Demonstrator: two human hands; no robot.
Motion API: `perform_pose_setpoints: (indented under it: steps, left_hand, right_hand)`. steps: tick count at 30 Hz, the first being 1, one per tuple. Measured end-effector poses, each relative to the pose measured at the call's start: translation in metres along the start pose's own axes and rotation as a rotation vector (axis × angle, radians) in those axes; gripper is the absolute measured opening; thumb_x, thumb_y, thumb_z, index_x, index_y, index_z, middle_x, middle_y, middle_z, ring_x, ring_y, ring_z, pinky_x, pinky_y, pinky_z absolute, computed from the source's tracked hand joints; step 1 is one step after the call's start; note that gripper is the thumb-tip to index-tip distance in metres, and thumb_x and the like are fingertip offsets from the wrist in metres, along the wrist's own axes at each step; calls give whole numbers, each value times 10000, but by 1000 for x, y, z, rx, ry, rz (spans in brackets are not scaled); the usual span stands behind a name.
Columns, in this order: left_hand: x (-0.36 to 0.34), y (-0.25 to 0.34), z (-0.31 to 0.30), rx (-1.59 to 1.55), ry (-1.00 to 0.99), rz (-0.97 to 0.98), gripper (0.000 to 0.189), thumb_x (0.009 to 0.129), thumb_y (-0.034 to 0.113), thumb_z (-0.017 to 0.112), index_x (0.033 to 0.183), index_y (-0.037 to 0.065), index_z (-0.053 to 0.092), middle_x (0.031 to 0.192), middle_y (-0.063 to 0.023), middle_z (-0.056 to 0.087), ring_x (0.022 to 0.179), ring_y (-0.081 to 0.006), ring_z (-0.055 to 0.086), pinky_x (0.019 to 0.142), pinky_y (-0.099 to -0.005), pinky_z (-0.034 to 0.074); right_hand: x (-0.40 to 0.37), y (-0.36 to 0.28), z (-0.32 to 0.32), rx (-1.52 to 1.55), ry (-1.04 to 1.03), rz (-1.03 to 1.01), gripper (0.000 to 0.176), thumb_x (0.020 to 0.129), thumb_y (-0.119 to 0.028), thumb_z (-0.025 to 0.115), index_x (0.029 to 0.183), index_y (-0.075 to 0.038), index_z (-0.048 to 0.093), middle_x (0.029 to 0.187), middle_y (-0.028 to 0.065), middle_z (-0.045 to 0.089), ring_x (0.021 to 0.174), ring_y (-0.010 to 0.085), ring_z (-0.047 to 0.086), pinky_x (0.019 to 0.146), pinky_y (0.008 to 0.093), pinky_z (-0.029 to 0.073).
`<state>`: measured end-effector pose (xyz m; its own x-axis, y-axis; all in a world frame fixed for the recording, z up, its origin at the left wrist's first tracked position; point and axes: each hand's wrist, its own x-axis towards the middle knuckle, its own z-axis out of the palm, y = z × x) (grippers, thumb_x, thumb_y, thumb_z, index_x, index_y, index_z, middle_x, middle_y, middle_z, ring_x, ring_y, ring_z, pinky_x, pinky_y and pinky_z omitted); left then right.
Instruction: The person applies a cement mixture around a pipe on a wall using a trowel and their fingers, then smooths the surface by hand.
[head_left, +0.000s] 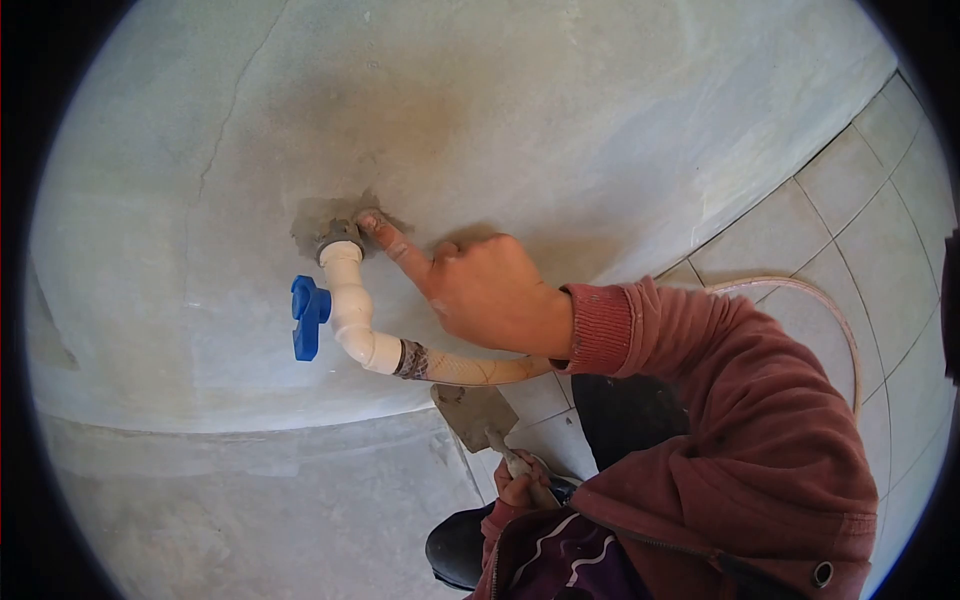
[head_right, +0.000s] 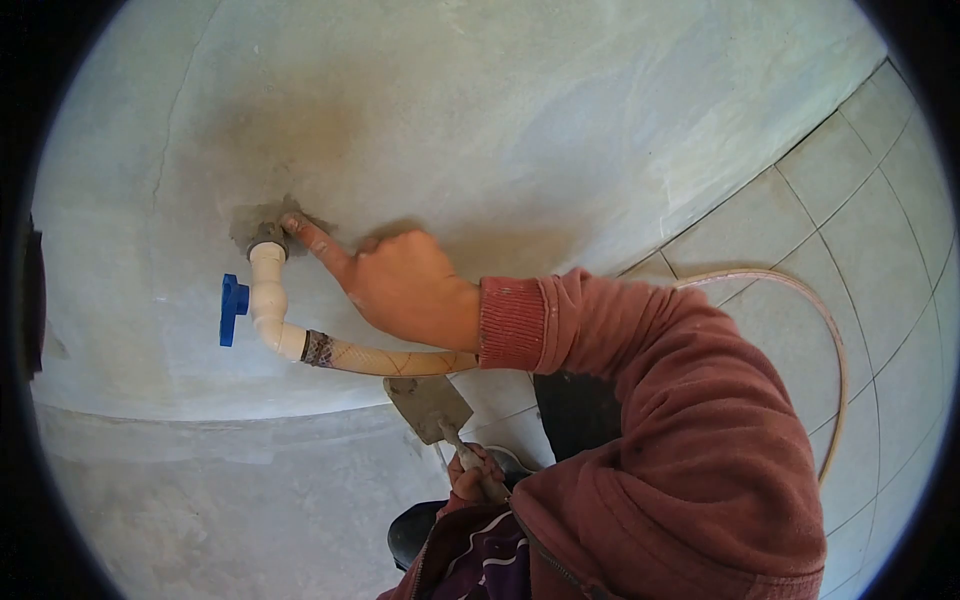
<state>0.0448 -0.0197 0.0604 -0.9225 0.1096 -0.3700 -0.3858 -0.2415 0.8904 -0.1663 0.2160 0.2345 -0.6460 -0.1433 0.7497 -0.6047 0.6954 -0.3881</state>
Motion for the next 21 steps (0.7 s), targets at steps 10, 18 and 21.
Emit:
perform_pose_setpoints:
  steps: [10,18,21]
  left_hand:
    - [-1,-7,-4,-107,8,17,264,661,67,550,917,22,501,675,-93,547,555,-208,557,526,-323,486]
    - [0,-4,5,-2,24,-5,252,687,42,510,939,42,503,695,-60,523,607,-177,540,580,-306,477]
    - [1,-6,5,-96,-10,42,254,654,36,532,905,18,497,678,-103,549,558,-218,564,535,-322,486]
  right_hand:
    - [8,17,-34,117,107,-92,782,631,-81,596,1375,-79,356,522,27,513,392,207,506,374,323,372]
    - [1,21,-16,-45,-27,-78,821,629,-87,589,1406,-108,324,554,26,543,413,190,517,394,311,393]
    - [-2,19,-2,-72,-62,-106,829,629,-98,594,1409,-84,315,564,29,553,422,178,518,409,308,405]
